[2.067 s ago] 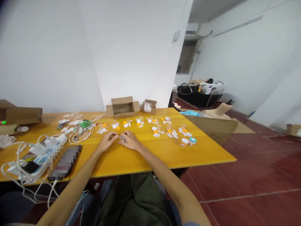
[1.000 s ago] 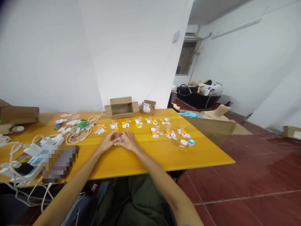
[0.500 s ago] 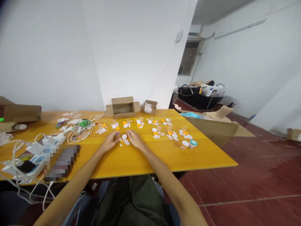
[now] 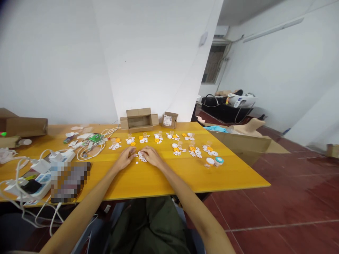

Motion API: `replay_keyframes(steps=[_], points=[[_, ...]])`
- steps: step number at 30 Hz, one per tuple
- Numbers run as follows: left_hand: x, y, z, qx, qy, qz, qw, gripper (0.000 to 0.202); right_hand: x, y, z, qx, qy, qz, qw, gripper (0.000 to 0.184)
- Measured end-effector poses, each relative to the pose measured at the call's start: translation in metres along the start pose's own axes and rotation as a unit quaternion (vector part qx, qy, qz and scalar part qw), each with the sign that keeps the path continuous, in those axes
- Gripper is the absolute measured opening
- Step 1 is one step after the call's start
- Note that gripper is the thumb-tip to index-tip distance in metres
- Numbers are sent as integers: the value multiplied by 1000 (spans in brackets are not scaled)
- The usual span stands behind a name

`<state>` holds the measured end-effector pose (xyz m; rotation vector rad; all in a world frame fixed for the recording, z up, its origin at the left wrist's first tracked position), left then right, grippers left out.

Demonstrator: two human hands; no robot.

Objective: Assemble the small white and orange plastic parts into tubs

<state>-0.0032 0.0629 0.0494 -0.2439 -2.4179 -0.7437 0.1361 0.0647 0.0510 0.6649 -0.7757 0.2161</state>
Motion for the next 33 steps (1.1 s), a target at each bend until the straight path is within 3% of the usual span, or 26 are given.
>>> replay_keyframes(steps=[17,25,33], points=[[3,0,-7,2,15,-4,1000,21,3,-5,-4,-36,-63,-4,997,20],[1,-2,-10,1,43,7,999,12,6,-6,-11,-43,-41,-35,998,17],[2,-4,-10,-4,54,-2,999,16,17,-10,-20,-58,20,-110,992,18]])
Point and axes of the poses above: each hand's wrist, its own y-axis towards the middle knuckle, its own x-axis out of the back of the hand, z = x × y, the point moved 9 cm from there along y, towards the middle knuckle, and after that the axes turned 5 degrees about -y, right-handed, at the moved point
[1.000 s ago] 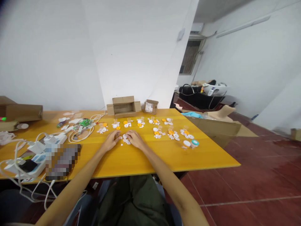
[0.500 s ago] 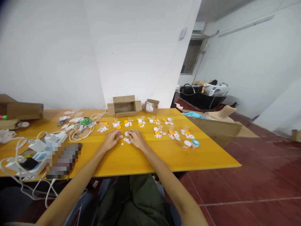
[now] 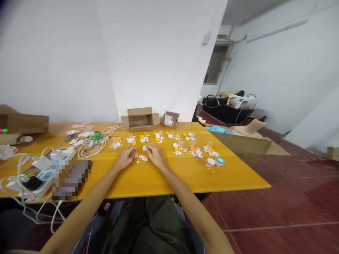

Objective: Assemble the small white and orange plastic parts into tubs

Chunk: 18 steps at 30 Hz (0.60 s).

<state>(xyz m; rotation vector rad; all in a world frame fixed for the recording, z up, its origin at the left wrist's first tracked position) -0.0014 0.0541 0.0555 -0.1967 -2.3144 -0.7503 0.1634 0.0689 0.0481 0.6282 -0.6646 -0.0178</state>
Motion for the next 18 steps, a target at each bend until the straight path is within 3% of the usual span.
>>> replay_keyframes(steps=[5,9,13,18], points=[[1,1,-2,2,-21,-7,1000,18,12,-2,-10,-34,44,-60,997,22],[1,1,1,7,-39,-20,999,23,13,0,-11,-41,47,-65,996,24],[2,2,11,24,-66,-37,997,28,4,5,2,-2,13,-33,999,23],[2,3,25,49,-112,-55,991,27,-20,6,15,29,-67,65,995,21]])
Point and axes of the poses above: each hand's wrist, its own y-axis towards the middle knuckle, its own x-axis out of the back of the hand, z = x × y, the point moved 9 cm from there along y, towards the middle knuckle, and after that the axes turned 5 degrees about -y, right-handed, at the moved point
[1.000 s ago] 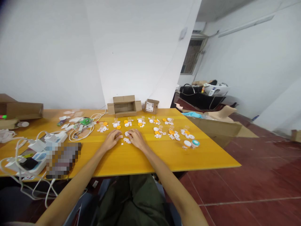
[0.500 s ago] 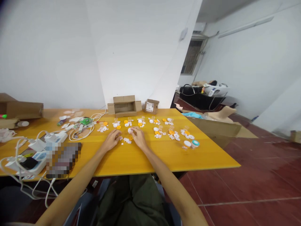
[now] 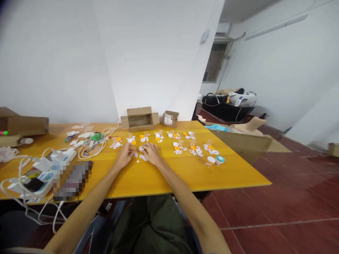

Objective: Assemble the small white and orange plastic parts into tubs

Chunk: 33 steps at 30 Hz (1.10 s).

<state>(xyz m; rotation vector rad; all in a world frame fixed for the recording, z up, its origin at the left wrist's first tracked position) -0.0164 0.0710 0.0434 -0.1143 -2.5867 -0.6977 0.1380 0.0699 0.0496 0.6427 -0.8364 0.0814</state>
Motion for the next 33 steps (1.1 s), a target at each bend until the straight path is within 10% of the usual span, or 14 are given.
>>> replay_keyframes(steps=[33], points=[[1,-8,-38,-82,124,8,989,27,14,-16,7,-8,-19,-21,1000,15]])
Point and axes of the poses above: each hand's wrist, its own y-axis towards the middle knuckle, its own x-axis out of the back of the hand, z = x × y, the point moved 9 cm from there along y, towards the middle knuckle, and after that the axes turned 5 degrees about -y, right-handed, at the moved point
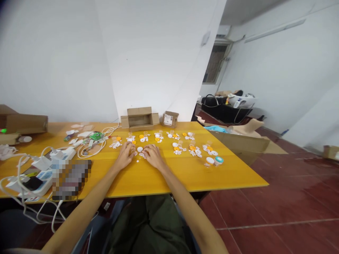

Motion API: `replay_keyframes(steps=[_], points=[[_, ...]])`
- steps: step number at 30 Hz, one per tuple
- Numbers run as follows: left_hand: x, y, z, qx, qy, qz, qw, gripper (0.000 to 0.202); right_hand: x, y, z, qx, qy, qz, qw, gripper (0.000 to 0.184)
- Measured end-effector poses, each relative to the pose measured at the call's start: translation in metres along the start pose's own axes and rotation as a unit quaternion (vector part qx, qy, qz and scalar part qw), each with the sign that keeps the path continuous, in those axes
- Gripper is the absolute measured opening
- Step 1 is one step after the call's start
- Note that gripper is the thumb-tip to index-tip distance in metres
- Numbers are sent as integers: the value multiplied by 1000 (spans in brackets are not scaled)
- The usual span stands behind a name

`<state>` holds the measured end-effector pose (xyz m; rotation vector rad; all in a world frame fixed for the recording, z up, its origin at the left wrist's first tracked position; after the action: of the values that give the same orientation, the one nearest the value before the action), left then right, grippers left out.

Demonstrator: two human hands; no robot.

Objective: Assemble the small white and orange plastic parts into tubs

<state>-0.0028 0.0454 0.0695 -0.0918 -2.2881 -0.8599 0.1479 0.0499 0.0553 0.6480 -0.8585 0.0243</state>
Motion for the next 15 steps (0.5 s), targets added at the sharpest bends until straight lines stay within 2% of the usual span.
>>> replay_keyframes(steps=[3,7,10,15], points=[[-2,-3,-10,-29,30,21,999,26,4,1,-7,-8,11,-30,999,18],[-11,-8,-21,-72,72,76,992,32,9,-1,-15,-25,20,-51,998,18],[-18,-11,-24,-89,97,109,985,34,11,-6,-16,-37,15,-49,998,21],[-22,-12,-20,-86,123,117,982,35,12,-15,-10,-52,-14,-12,998,22]])
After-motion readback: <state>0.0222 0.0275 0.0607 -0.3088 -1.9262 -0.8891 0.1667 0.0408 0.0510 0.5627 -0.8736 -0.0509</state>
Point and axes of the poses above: each hand's wrist, its own y-axis towards the middle knuckle, its own x-axis out of the back of the hand, z = x × y, the point moved 9 cm from there along y, towards the middle knuckle, and after that the axes turned 5 degrees about -y, right-handed, at the moved point
